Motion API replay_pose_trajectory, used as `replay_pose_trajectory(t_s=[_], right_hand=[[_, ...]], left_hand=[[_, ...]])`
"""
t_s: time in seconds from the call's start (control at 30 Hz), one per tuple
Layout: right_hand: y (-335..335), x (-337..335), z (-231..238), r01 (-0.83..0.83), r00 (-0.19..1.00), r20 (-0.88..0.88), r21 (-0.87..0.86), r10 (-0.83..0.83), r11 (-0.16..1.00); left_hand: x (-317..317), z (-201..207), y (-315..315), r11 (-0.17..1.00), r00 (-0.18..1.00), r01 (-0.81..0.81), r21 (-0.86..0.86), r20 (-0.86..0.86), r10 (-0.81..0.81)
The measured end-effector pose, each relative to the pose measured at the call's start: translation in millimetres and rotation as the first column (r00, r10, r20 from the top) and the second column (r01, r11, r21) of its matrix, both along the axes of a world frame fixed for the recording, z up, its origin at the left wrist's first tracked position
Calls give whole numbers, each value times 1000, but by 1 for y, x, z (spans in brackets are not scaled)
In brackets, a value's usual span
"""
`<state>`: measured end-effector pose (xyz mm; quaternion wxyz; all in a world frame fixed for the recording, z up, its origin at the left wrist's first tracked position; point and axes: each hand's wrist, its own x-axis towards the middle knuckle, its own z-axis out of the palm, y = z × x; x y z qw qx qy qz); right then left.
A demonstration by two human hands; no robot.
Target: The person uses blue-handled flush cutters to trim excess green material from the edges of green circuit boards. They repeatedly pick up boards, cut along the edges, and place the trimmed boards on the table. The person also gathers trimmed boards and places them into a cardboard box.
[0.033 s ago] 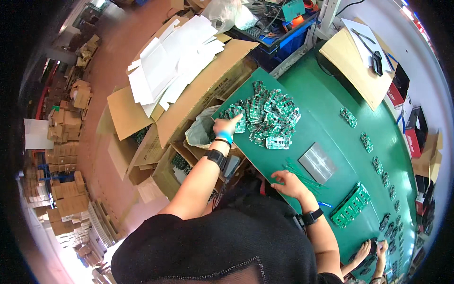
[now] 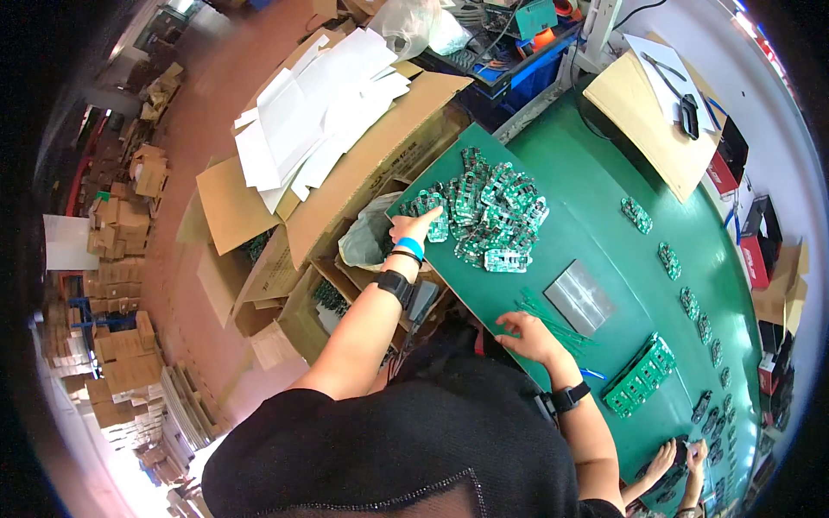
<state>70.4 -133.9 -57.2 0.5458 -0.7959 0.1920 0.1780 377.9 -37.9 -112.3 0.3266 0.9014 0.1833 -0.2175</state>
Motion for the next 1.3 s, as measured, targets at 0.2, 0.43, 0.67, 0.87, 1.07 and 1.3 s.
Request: replay_pose_trajectory(t_s=[0.2,0.43,0.67,0.87,1.07,1.3], right_hand=[[-6,-11,-7,39,999,18,-3,-39,999],[-5,-13,-8,-7,1000,28,-27,7,1000],[4,-14,-15,-29,998,-48,-43,27,999],[13,12,-28,-75,995,-63,-51,72,996],[43,59,-57,-159,985,59,-54,162,986],[48,86,-87,-276,956,-32,-428,290,861]], left_hand=[[-2,-14,-3,977,997,11,-214,73,4],[-18,22,1,791,976,-156,-591,33,217],[8,-30,46,277,985,-110,-955,-142,-98],[-16,36,102,115,913,1,-993,-46,-406],[8,187,242,4,959,182,-983,177,-220],[174,202,434,411,825,176,-894,362,434]])
